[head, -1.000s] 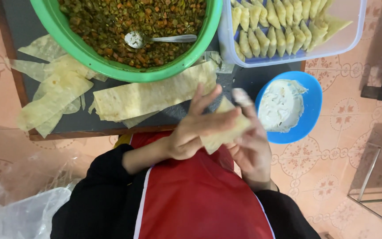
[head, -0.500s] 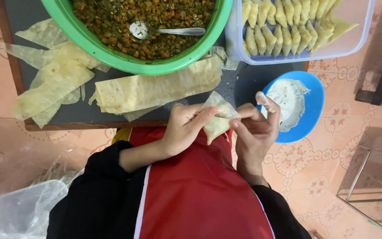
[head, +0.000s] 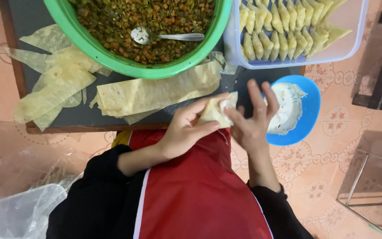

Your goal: Wrapping vegetable filling in thin dough sheets to form samosas.

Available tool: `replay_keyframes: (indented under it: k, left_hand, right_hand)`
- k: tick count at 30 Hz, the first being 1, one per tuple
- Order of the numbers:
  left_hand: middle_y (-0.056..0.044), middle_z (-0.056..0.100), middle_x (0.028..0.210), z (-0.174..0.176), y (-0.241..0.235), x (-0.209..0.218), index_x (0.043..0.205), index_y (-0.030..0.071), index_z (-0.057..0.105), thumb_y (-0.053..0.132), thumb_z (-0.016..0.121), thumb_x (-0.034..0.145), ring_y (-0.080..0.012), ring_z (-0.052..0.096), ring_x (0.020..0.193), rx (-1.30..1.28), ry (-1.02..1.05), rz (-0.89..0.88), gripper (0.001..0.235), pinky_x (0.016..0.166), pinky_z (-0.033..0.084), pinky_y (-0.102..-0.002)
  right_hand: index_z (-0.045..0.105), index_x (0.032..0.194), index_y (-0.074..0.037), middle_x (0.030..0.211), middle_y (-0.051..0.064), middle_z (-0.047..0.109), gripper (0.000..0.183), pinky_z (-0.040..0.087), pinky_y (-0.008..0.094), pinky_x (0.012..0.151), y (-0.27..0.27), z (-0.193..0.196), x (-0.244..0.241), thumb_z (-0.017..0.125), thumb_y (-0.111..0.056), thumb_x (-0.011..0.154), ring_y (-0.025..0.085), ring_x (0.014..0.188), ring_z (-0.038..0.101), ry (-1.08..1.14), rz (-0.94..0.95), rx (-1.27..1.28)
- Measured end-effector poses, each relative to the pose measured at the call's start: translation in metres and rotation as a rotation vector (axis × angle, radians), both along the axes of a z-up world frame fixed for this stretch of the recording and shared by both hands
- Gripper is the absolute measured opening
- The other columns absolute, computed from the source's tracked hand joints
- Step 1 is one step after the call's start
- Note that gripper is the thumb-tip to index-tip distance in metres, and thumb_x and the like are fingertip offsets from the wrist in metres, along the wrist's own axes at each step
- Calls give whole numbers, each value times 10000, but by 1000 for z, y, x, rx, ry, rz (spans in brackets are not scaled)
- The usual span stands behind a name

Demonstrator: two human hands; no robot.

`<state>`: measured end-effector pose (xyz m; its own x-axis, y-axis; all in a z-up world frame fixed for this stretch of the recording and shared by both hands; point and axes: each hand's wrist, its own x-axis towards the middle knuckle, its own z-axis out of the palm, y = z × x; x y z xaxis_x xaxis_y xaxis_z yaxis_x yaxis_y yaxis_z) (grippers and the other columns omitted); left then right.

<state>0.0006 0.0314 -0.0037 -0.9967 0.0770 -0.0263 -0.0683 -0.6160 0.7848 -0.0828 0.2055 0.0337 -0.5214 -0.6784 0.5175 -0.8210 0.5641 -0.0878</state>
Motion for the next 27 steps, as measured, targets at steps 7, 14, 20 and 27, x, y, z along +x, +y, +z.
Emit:
replay_keyframes:
  k: [7,14,20,27]
  left_hand:
    - [-80,634,1375,-2,-3,-6,1530,-30,470,19,617,1021,-131,605,1253,70,-103,-109,531,1112,486,-289]
    - [-161,398,1656,-12,-2,-18,1660,67,267,-40,510,1028,-219,416,1531,-128,84,80,686,1317,345,-346]
    - [-164,218,1768,-14,-4,-22,1723,98,89,-23,428,1102,-243,212,1661,114,120,60,718,1396,142,-386]
    - [-119,37,1750,-10,-14,-26,1631,202,-101,9,495,1038,-293,292,1554,315,33,-84,863,1252,303,-376]
  right_hand:
    - [606,1420,-26,1293,172,677,502,501,403,1122,17,-31,-9,670,68,932,269,1234,644,-1004,-44,-963]
    - [598,1243,-40,1048,180,744,362,616,350,848,-27,-17,33,698,140,946,256,952,741,-636,-49,-629]
    - [498,1332,-77,1109,198,719,430,644,338,832,-9,-41,19,635,140,987,248,972,760,-553,177,-649]
    - [544,1369,18,1135,180,690,491,635,371,903,-4,4,-36,757,101,933,255,1021,738,-1209,156,-319]
